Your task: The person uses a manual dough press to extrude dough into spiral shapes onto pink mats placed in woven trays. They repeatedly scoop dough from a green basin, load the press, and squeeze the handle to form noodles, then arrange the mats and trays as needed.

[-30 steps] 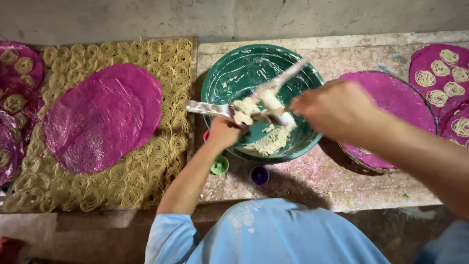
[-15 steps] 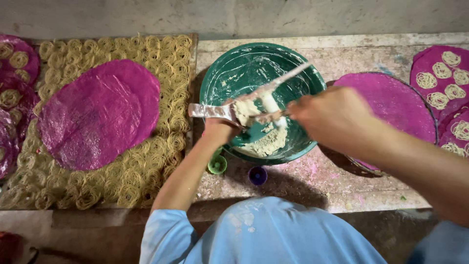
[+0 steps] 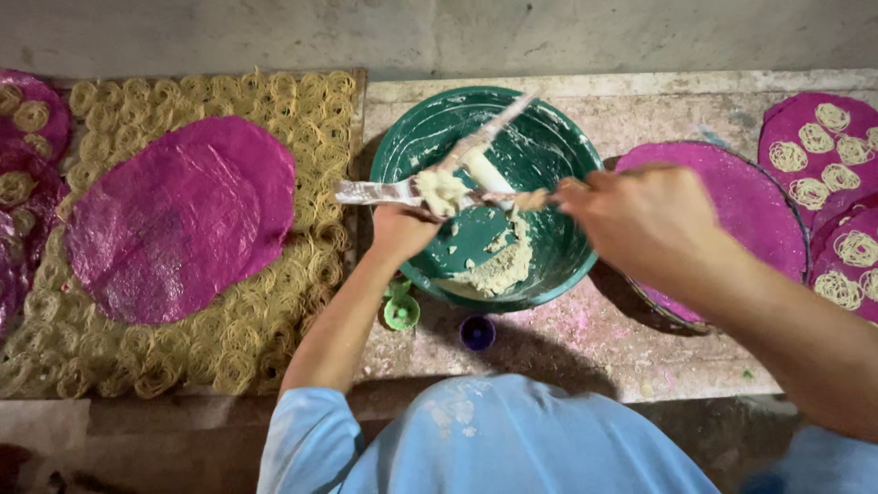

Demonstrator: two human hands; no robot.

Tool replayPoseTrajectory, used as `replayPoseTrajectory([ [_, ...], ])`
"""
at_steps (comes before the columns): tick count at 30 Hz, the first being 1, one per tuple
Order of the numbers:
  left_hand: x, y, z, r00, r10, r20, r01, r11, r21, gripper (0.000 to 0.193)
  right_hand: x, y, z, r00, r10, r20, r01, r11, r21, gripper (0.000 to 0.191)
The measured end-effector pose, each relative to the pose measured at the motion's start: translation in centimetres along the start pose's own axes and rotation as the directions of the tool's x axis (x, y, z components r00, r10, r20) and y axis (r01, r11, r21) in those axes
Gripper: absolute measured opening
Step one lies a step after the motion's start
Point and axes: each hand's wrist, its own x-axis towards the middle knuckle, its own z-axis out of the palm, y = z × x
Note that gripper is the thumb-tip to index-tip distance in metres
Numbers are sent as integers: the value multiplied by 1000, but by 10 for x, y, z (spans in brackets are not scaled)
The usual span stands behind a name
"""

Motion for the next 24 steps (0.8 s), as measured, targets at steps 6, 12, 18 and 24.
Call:
replayPoseTrajectory([
  [6,9,-10,46,995,104,-10,-103,965,-240,48,12,21,1,991,-122,-57,122,992,-16,15],
  [12,9,9,89,948,175,267,311,-322,-894,44,33,-31,17,952,-267,-148,268,963,-15,19],
  [18,14,23,0,911,113,398,398,21,-917,42,-1,8,-19,993,-111,34,110,994,26,24],
  [24,14,70,-23,957,212,199,-230,970,75,37,21,-35,3,973,-204,-110,193,976,-103,18],
])
